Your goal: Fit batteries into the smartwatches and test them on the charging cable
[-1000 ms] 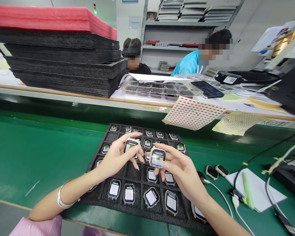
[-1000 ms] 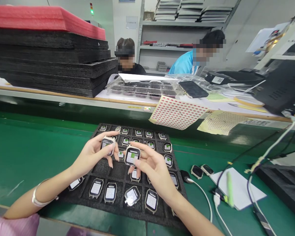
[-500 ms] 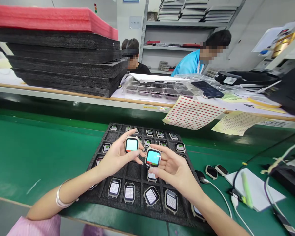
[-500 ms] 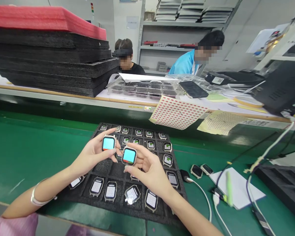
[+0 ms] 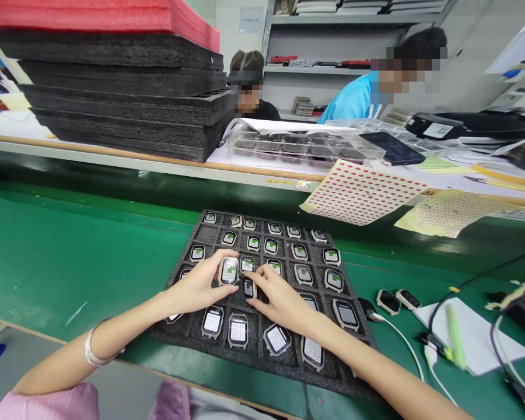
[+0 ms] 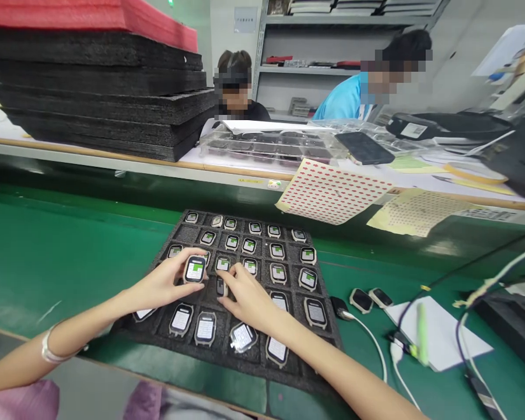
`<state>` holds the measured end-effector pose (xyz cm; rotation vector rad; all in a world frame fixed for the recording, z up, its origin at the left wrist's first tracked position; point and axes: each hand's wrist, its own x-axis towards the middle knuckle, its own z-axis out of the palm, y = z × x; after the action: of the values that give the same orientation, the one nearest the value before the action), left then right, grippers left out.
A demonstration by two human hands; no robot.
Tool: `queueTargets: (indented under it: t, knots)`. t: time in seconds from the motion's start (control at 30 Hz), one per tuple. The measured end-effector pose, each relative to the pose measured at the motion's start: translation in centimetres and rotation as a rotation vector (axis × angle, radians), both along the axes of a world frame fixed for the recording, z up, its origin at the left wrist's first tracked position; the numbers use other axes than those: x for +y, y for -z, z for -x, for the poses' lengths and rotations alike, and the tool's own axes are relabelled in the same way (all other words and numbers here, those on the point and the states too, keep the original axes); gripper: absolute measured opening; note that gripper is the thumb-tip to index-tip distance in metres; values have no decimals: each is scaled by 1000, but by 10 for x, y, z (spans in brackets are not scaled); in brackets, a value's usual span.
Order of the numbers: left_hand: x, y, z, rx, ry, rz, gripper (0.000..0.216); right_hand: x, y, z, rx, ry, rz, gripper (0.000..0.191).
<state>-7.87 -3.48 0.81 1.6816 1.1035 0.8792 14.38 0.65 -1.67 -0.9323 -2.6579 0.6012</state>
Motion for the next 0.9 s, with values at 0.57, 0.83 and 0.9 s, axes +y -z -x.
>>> queueTargets:
  t: [0.57, 0.83, 0.9]
  knots:
    - [10, 14, -35, 782, 269, -535, 45, -9, -27, -109, -375, 144, 0, 35]
    - [3, 26, -70, 1137, 220, -625, 34, -12, -13, -99, -349, 142, -116, 35]
    - [2, 21, -74, 1136, 218, -659, 25, -12, -12, -100, -304, 157, -101, 33]
